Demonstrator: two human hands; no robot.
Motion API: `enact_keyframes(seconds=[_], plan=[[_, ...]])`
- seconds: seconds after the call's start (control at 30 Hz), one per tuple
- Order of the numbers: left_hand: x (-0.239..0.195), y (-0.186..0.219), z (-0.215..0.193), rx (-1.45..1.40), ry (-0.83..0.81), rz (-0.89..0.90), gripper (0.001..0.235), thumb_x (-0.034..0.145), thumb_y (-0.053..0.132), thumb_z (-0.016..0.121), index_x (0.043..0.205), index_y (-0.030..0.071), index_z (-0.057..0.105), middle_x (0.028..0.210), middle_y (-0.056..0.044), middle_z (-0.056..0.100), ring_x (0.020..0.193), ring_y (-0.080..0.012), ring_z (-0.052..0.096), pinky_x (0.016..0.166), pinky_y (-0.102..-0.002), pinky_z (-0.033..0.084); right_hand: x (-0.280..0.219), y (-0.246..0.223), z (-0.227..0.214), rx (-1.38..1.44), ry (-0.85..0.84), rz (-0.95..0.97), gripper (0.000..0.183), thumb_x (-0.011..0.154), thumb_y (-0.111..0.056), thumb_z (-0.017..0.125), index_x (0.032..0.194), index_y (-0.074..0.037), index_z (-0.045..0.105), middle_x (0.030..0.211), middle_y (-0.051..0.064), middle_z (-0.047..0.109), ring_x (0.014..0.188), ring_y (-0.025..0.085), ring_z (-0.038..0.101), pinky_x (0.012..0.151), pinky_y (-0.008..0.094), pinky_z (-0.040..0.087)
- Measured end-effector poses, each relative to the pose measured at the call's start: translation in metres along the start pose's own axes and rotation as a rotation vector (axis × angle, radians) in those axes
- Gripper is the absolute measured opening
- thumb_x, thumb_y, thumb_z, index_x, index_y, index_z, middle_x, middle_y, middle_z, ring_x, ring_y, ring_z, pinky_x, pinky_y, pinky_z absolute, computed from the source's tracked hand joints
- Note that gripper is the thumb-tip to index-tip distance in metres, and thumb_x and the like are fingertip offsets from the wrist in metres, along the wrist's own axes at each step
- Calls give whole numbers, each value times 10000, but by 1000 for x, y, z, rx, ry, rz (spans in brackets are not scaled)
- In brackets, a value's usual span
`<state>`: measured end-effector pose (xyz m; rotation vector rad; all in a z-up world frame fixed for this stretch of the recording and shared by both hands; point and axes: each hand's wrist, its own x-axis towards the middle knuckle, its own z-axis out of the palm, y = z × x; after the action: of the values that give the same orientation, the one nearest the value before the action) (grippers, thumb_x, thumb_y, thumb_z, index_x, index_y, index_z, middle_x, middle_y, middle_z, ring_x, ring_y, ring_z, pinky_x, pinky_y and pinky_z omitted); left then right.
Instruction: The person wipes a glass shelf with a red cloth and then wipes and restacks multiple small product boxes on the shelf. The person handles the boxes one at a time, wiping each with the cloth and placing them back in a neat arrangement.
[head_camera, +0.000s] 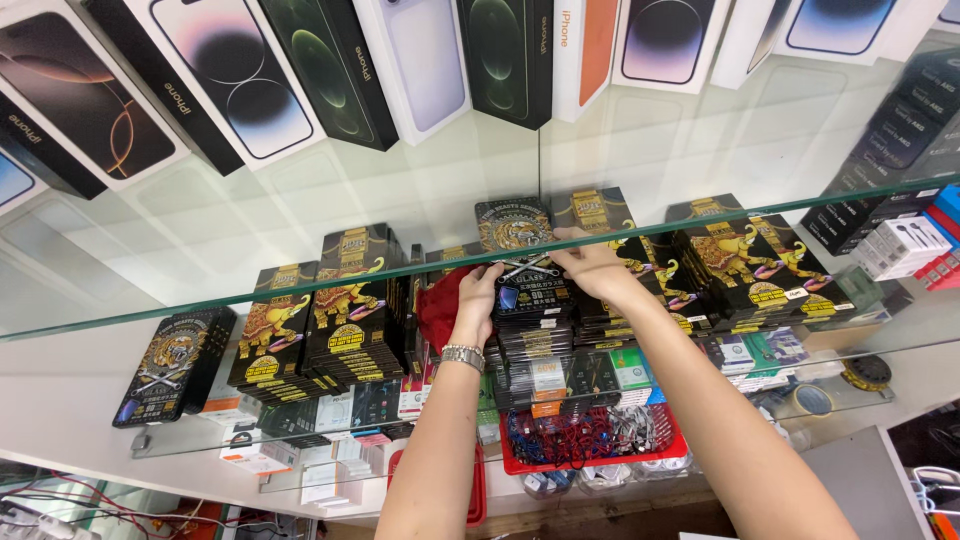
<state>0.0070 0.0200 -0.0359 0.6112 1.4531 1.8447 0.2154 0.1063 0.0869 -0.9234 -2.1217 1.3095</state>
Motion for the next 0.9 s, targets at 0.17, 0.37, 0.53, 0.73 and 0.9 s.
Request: enact_keyframes(seconds=[0.17,0.37,0.53,0.73,0.9], plan=[[3,5,-3,121,-24,-91,461,908,247,678,1206,-105,686,1129,-119,743,1007,-174,649,902,-304,488,-3,8,8,-193,49,-101,442,963,-311,630,1345,-90,610,1163,152,742,1081,269,701,920,371,527],[-34,13,2,191,85,-163,580,900,306,670,1337,-64,575,1291,-203,679,1175,-272,630,1012,-360,466,-6,-1,14,-330,86,-11,399,951,-350,633,1225,-64,688,1135,158,754,1076,317,714,934,396,535],[-51,24,3,777,106,-56,662,953,475,609,1412,0,562,1468,-279,471,1419,-413,386,1149,-465,284,-13,-17,20,-498,110,-8,386,968,-361,629,1163,-48,741,1133,203,741,1112,362,680,991,441,509],[-53,56,-58,1159,255,400,574,836,275,690,1363,59,621,1368,-198,612,1316,-396,518,1082,-513,396,-24,-45,42,-489,233,-290,364,893,-267,675,1135,1,715,1070,232,715,1050,423,631,893,485,484],[-75,60,-79,1327,90,440,578,748,197,766,1302,82,651,1151,-201,680,1102,-391,641,945,-467,505,-31,-73,70,-476,90,-87,392,933,-335,680,1163,-19,713,1169,193,728,1134,350,676,1008,423,525]])
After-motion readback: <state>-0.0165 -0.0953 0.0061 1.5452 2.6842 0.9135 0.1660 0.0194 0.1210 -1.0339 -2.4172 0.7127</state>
